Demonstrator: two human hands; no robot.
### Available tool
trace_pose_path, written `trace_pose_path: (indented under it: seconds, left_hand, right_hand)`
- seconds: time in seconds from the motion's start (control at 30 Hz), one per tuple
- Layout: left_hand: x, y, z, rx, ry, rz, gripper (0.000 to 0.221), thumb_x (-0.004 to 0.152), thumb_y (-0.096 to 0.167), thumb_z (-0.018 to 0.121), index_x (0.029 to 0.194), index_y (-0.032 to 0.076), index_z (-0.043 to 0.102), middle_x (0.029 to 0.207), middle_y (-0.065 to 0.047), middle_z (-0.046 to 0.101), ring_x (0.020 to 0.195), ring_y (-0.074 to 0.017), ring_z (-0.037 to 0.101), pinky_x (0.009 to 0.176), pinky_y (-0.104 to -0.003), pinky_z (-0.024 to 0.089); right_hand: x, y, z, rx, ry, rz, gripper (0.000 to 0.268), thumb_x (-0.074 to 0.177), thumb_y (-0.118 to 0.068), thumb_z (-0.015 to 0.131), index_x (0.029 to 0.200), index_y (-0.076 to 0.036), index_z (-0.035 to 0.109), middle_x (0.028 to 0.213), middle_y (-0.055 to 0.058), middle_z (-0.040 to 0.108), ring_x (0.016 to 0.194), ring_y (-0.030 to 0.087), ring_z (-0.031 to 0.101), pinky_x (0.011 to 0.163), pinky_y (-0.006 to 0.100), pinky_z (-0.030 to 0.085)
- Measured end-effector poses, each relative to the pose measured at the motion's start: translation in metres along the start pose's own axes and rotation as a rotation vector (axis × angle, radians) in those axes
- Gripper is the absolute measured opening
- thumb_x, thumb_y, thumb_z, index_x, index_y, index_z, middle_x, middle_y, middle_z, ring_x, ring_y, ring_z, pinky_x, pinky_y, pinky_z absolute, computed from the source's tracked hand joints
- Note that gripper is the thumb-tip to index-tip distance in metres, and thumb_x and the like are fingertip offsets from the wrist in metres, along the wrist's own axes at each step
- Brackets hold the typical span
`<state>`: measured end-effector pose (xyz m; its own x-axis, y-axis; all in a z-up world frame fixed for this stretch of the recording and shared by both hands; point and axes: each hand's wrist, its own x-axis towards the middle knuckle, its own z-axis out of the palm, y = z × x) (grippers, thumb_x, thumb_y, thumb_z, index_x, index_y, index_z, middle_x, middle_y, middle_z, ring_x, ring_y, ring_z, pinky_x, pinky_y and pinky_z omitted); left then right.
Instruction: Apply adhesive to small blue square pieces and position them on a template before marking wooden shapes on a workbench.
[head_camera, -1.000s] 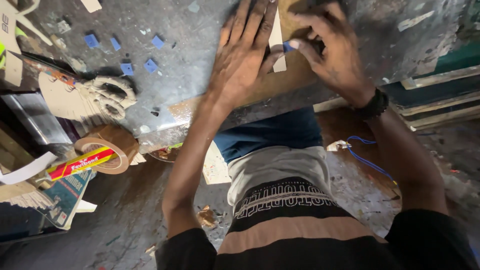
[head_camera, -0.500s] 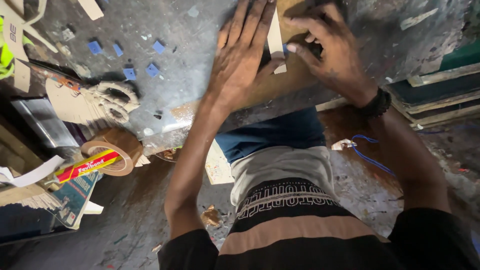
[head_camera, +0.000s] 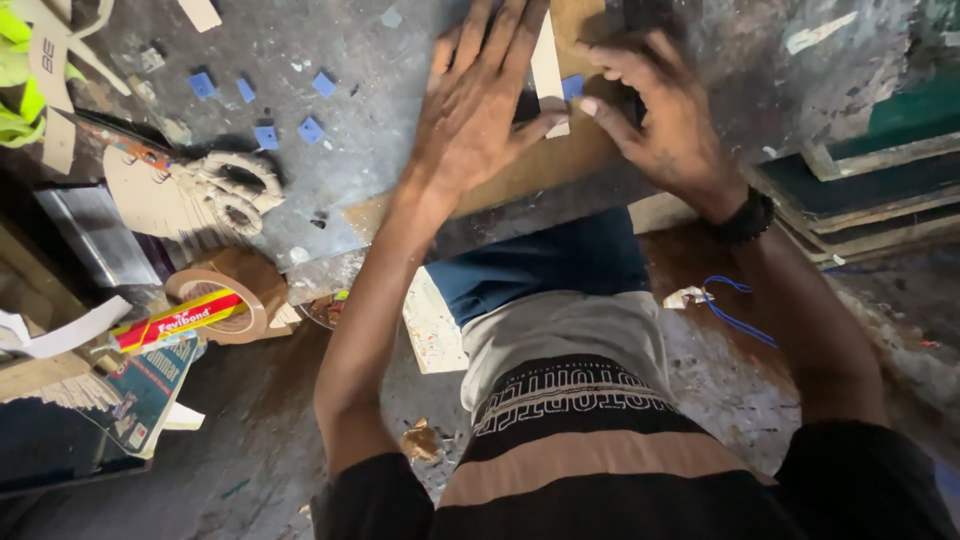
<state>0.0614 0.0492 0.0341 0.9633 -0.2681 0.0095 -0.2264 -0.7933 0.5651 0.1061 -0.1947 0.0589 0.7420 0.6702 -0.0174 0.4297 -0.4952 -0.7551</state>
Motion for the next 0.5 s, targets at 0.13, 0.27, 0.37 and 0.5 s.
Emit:
trace_pose_path:
  seconds: [0.13, 0.27, 0.37, 0.5]
  left_hand:
    - [0.000, -0.003, 0.003, 0.009, 0.022, 0.024, 0.098, 0.090, 0.051, 0.087, 0.158, 0.003, 0.036, 0.160, -0.015, 0.040, 0.149, -0.0368, 0.033, 0.116, -0.050, 0.032]
    - [0.002, -0.003, 0.001, 0.030, 0.051, 0.048, 0.100, 0.087, 0.054, 0.086, 0.156, 0.002, 0.036, 0.156, -0.017, 0.041, 0.146, -0.0379, 0.034, 0.112, -0.051, 0.033]
    - [-0.006, -0.001, -0.006, 0.041, 0.064, 0.084, 0.100, 0.090, 0.056, 0.084, 0.156, 0.000, 0.036, 0.155, -0.019, 0.040, 0.142, -0.0402, 0.036, 0.107, -0.051, 0.035]
    - [-0.042, 0.018, -0.034, -0.048, 0.172, 0.043, 0.076, 0.102, 0.046, 0.079, 0.154, 0.003, 0.042, 0.158, -0.017, 0.041, 0.142, -0.0385, 0.041, 0.112, -0.050, 0.040]
  right_hand:
    - [-0.007, -0.008, -0.001, 0.059, 0.047, -0.002, 0.042, 0.108, -0.010, 0.075, 0.147, -0.008, 0.060, 0.123, 0.016, 0.062, 0.111, 0.029, 0.066, 0.098, 0.040, 0.056]
    - [-0.024, -0.019, -0.001, 0.092, 0.073, 0.027, 0.040, 0.107, -0.006, 0.073, 0.145, -0.007, 0.060, 0.125, 0.014, 0.065, 0.112, 0.027, 0.067, 0.095, 0.037, 0.055]
    - [-0.045, -0.023, 0.003, 0.213, 0.105, 0.052, 0.040, 0.109, -0.006, 0.071, 0.146, -0.007, 0.059, 0.129, 0.013, 0.065, 0.115, 0.022, 0.067, 0.099, 0.034, 0.054]
    - [-0.071, -0.024, 0.010, 0.230, 0.186, 0.180, 0.040, 0.106, -0.003, 0.070, 0.144, -0.006, 0.061, 0.125, 0.011, 0.070, 0.109, 0.016, 0.064, 0.098, 0.030, 0.053]
